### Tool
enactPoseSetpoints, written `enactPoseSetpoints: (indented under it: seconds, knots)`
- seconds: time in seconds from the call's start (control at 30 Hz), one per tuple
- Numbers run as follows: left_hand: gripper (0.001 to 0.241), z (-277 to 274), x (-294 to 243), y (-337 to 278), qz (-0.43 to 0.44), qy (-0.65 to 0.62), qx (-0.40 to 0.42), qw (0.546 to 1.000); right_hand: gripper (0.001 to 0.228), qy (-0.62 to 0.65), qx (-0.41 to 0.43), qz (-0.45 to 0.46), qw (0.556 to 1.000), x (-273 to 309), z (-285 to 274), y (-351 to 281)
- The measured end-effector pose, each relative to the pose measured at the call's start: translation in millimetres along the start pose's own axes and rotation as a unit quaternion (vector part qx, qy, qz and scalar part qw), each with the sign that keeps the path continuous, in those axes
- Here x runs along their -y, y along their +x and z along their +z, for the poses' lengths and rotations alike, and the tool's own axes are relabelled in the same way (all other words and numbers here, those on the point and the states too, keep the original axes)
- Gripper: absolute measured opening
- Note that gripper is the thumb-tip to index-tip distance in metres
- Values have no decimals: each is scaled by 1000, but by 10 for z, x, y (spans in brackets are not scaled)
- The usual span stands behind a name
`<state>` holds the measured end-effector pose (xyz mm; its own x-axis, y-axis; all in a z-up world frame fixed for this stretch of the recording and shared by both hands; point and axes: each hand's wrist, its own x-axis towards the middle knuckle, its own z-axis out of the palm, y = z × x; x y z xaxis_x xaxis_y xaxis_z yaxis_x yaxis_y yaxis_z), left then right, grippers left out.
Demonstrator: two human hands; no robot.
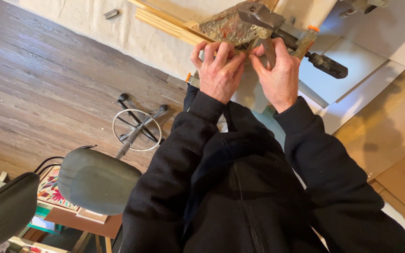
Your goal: The person assembles a wooden picture frame at a workbench. They handle small fasteners, position a mitered wood strip in a corner clamp, apply wood glue from a bottle to a strip end, fit the strip into the clamped frame corner, tighten the clamp, and tap the joint with a hammer.
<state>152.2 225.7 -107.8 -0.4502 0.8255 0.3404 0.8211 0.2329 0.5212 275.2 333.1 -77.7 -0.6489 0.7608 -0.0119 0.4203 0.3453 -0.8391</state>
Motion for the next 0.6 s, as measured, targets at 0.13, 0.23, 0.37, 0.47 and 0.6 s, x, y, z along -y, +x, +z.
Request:
enactPoseSetpoints:
  seconds: [0.13,0.23,0.37,0.47,0.6]
  knots:
    - [21,32,6,9,5,1,-8,1000,21,10,6,-5,1000,5,-39,15]
    - [22,35,-4,-26,0,0,-6,1000,19,3,26,23,999,108,-175,-100]
    - [15,2,7,22,15,19,-21,1000,26,-45,11,-15,999,398,-535,-479]
    - [14,-17,-33,14,15,12,-21,1000,36,-75,32,18,996,435,-679,-810]
    - [12,10,-3,27,20,16,-21,999,45,-50,72,45,995,422,-706,-1056]
